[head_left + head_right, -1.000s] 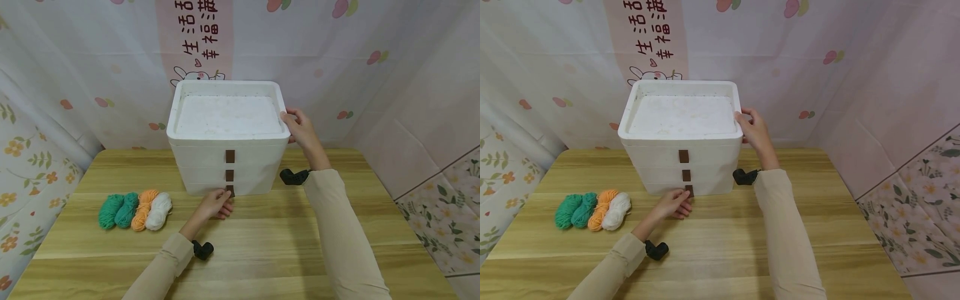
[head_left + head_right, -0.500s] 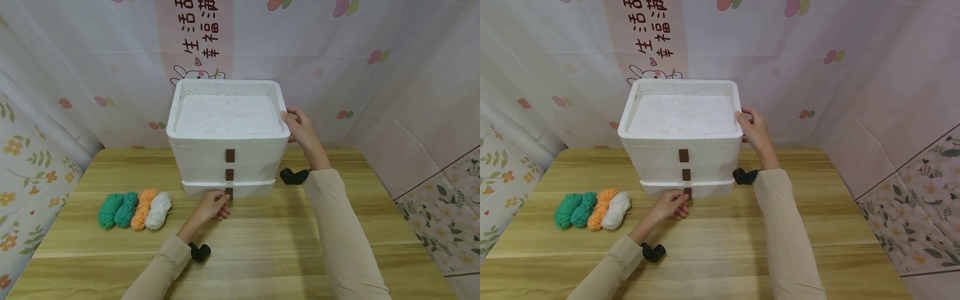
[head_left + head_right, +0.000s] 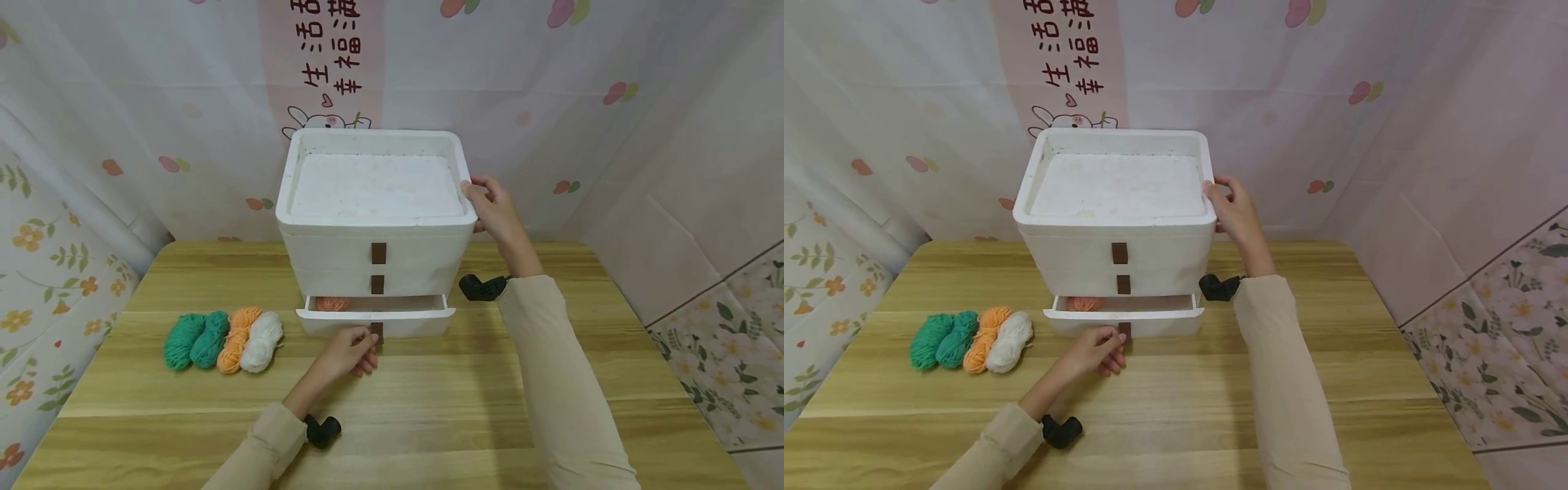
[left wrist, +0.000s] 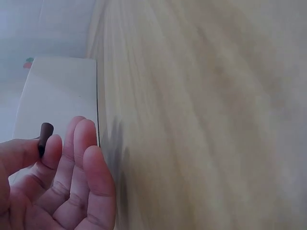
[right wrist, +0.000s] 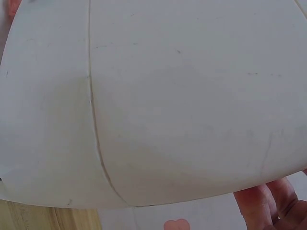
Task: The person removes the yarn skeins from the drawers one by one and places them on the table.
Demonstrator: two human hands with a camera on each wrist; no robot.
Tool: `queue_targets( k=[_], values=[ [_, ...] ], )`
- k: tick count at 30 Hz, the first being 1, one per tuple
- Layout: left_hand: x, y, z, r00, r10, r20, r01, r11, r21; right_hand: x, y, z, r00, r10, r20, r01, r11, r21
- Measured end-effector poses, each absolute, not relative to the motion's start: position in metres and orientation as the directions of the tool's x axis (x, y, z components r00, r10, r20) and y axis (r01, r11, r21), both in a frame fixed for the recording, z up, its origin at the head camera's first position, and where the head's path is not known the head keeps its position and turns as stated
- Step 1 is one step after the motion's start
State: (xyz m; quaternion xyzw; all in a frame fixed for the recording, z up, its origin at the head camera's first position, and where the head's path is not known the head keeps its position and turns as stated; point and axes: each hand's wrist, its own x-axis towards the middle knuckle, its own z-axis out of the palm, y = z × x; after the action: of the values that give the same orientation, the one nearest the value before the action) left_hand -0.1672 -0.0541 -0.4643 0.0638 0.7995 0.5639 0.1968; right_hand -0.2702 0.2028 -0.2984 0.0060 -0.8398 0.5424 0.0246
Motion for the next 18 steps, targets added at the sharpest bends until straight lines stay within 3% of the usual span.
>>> queue_targets(
  k=[18],
  values=[
    [-0.129, -0.060, -0.464, -0.886, 0.424, -0.190, -0.018, 0.377, 0.926, -0.271, 0.202, -0.297, -0.999, 0.037, 0.038, -0.018, 0.427, -0.904]
  ],
)
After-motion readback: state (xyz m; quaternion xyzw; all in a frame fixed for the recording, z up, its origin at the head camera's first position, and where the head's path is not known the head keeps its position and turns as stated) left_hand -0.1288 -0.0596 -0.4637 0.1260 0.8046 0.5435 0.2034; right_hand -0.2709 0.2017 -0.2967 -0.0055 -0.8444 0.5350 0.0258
